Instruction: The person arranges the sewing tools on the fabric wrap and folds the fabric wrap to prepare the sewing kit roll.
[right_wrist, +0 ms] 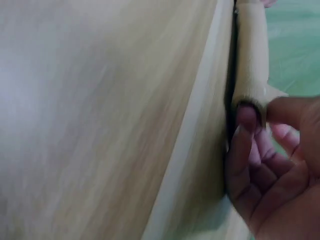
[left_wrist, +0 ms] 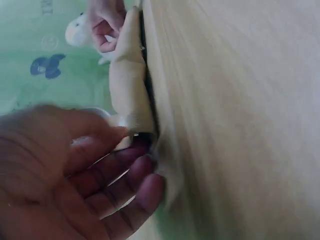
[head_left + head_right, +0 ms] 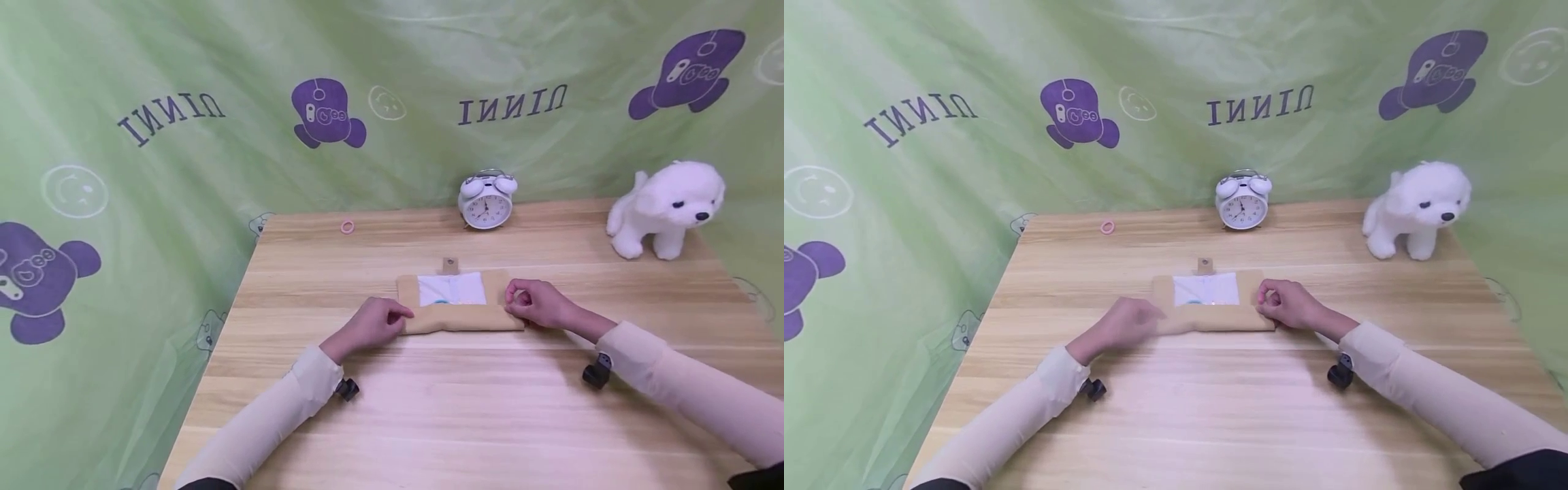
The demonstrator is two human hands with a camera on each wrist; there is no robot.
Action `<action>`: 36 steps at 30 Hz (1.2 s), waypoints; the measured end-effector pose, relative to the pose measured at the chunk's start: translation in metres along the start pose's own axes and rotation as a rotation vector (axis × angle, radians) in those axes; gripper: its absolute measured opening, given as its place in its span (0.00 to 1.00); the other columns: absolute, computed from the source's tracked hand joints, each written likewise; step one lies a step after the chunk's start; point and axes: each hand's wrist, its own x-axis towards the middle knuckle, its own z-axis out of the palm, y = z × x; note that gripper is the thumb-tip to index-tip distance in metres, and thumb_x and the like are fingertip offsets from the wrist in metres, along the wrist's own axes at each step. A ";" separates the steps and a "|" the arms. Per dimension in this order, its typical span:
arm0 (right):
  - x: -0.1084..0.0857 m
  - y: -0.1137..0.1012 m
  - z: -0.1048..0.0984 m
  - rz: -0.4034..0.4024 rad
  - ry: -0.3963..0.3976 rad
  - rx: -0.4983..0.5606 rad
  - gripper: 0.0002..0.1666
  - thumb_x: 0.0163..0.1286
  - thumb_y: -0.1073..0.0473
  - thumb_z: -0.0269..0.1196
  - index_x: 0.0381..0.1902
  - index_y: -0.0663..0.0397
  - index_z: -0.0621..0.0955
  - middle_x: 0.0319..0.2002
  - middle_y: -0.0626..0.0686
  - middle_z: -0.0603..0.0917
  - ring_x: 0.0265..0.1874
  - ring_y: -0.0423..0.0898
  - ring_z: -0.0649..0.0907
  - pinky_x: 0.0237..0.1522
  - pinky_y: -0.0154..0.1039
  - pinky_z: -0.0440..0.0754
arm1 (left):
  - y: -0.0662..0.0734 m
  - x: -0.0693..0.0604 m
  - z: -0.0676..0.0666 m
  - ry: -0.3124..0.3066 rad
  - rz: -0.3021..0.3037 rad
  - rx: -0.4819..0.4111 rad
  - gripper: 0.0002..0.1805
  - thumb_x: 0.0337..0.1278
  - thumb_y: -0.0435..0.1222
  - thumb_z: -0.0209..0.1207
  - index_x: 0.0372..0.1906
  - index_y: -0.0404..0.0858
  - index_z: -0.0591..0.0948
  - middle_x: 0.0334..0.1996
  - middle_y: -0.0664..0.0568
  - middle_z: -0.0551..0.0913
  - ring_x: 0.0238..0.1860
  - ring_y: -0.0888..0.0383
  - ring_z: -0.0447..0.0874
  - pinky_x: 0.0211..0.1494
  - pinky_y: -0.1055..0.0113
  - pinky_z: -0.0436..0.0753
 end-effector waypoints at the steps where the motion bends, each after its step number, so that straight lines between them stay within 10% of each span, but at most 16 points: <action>1: -0.001 0.001 -0.001 -0.037 0.006 -0.021 0.05 0.66 0.65 0.66 0.38 0.58 0.80 0.16 0.43 0.77 0.16 0.32 0.71 0.22 0.30 0.69 | 0.001 -0.001 -0.001 -0.015 0.028 0.023 0.14 0.58 0.34 0.60 0.47 0.41 0.89 0.29 0.54 0.84 0.26 0.66 0.72 0.31 0.74 0.73; 7: -0.004 0.004 -0.011 -0.210 -0.019 -0.130 0.08 0.67 0.66 0.66 0.42 0.55 0.88 0.27 0.43 0.86 0.22 0.29 0.75 0.27 0.29 0.76 | 0.001 -0.010 -0.007 -0.081 0.155 0.280 0.25 0.54 0.45 0.68 0.57 0.42 0.85 0.38 0.57 0.81 0.34 0.64 0.73 0.39 0.72 0.76; 12: -0.016 -0.001 -0.021 -0.410 -0.022 -0.423 0.16 0.64 0.63 0.68 0.50 0.53 0.88 0.47 0.51 0.89 0.38 0.40 0.86 0.41 0.41 0.87 | 0.006 -0.018 -0.011 -0.123 0.264 0.461 0.35 0.53 0.50 0.67 0.65 0.38 0.79 0.57 0.44 0.75 0.54 0.52 0.75 0.57 0.59 0.80; 19: -0.027 -0.002 -0.013 -0.757 0.063 -0.736 0.29 0.53 0.59 0.73 0.54 0.63 0.84 0.56 0.62 0.84 0.55 0.58 0.84 0.55 0.55 0.83 | 0.007 -0.021 -0.011 -0.234 0.347 0.683 0.41 0.61 0.53 0.59 0.74 0.35 0.67 0.81 0.48 0.54 0.81 0.44 0.53 0.77 0.45 0.65; 24: -0.032 -0.007 -0.004 -0.757 0.065 -0.774 0.31 0.54 0.65 0.70 0.57 0.65 0.81 0.50 0.58 0.87 0.50 0.53 0.86 0.51 0.52 0.84 | 0.003 -0.015 -0.011 -0.275 0.389 0.757 0.34 0.68 0.49 0.55 0.72 0.34 0.69 0.76 0.47 0.67 0.77 0.50 0.64 0.77 0.55 0.67; 36: -0.024 -0.006 -0.002 -0.665 0.048 -0.759 0.24 0.55 0.66 0.69 0.52 0.59 0.81 0.38 0.50 0.90 0.33 0.45 0.87 0.38 0.43 0.85 | -0.006 0.004 -0.009 -0.083 0.554 0.730 0.13 0.63 0.38 0.58 0.52 0.42 0.77 0.29 0.56 0.86 0.42 0.58 0.89 0.40 0.62 0.86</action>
